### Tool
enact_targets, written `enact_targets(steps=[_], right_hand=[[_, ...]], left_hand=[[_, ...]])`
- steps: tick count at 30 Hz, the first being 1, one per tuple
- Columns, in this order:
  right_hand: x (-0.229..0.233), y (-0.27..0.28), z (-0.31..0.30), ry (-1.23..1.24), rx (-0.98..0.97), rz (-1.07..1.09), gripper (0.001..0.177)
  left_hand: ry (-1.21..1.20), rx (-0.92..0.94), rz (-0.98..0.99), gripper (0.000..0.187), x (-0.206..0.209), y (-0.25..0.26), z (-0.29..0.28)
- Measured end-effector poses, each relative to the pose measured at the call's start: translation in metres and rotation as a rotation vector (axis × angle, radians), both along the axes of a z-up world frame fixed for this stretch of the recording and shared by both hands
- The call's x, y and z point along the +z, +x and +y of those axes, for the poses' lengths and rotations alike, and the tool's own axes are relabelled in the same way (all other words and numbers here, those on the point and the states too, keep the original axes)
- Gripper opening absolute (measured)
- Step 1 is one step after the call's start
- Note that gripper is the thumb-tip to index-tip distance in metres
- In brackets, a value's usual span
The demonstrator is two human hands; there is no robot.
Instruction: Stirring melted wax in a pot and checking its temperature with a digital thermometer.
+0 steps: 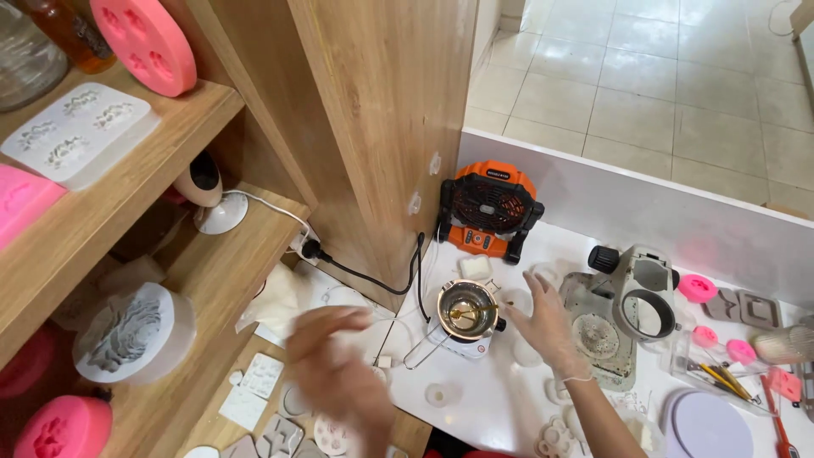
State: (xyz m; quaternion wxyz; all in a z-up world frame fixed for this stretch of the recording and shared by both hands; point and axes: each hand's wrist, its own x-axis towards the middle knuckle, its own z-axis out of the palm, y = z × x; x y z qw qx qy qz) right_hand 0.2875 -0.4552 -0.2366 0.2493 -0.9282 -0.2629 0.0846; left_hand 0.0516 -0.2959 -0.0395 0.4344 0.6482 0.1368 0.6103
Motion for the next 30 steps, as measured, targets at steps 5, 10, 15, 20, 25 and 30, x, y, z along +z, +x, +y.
enact_targets(steps=[5, 10, 15, 20, 25, 30], right_hand=[[-0.033, -0.005, 0.005, 0.156, -0.156, 0.288, 0.091], [-0.039, -0.012, 0.012, 0.190, -0.420, 0.502, 0.065], [-0.051, -0.016, 0.015, 0.336, -0.498, 0.686, 0.051], [-0.051, -0.023, 0.021, 0.353, -0.526, 0.733, 0.039], [-0.031, -0.034, 0.017, 0.484, -0.487, 0.712, 0.053], [-0.029, -0.015, 0.015, 0.467, -0.517, 0.528, 0.067]], left_hand=[[0.074, -0.146, 0.607, 0.045, -0.155, 0.039, -0.023], [0.236, -0.097, 0.947, 0.055, -0.256, 0.029, -0.017], [0.265, -0.113, 1.166, 0.068, -0.326, 0.034, 0.006], [0.170, -0.258, 1.340, 0.068, -0.328, 0.032, 0.021], [-0.084, -0.293, 1.390, 0.057, -0.333, 0.027, 0.019], [-0.304, -0.219, 1.337, 0.050, -0.327, 0.028, 0.011]])
